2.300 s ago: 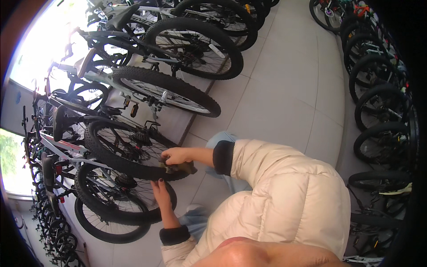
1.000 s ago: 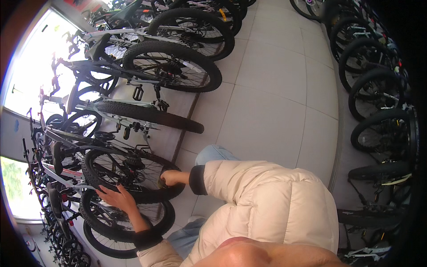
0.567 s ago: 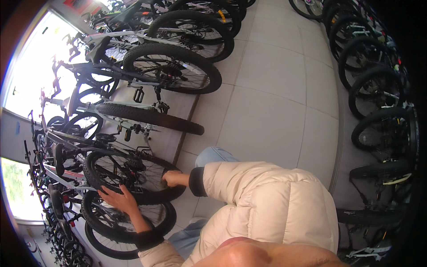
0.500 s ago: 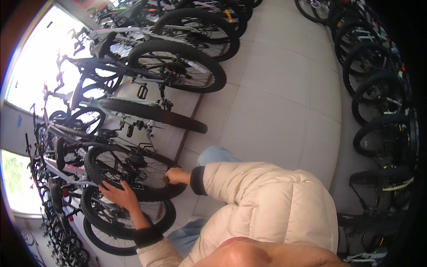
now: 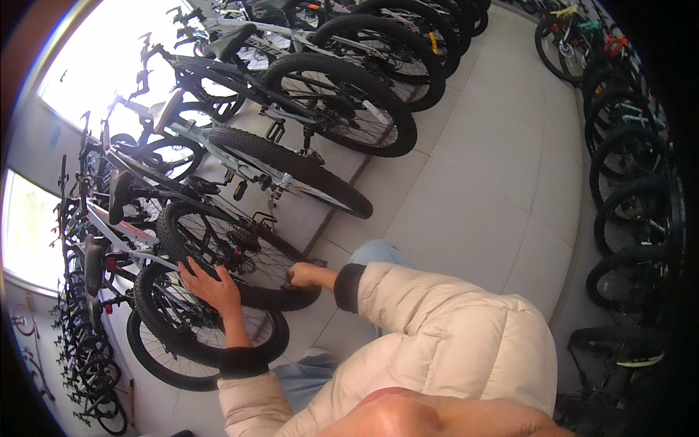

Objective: The person wipes the tires of several bicycles with a cloth. They move from one bicycle to the next, rotating each tire while wiping its surface. The person handles multiple bicycles in sequence within a bicycle shop.

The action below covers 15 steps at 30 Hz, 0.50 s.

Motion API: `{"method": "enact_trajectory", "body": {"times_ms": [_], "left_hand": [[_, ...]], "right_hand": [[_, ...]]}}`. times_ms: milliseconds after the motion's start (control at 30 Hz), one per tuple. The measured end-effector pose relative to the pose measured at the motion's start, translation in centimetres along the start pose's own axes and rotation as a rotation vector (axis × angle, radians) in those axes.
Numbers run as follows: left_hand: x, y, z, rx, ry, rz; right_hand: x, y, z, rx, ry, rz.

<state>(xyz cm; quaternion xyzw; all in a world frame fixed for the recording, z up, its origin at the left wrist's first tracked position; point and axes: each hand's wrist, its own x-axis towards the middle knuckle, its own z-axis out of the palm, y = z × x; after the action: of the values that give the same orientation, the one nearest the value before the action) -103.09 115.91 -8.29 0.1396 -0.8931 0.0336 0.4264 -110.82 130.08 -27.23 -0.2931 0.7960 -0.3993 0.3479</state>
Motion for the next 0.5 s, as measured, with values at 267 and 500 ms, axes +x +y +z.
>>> {"method": "enact_trajectory", "body": {"times_ms": [267, 500], "left_hand": [[0.2, 0.3, -0.4, -0.115, 0.033, 0.005], [0.3, 0.4, -0.7, -0.209, 0.035, -0.028]], "right_hand": [[0.6, -12.1, -5.9, 0.644, -0.040, -0.361], [9.1, -22.4, -7.1, 0.669, 0.275, -0.661]]}}
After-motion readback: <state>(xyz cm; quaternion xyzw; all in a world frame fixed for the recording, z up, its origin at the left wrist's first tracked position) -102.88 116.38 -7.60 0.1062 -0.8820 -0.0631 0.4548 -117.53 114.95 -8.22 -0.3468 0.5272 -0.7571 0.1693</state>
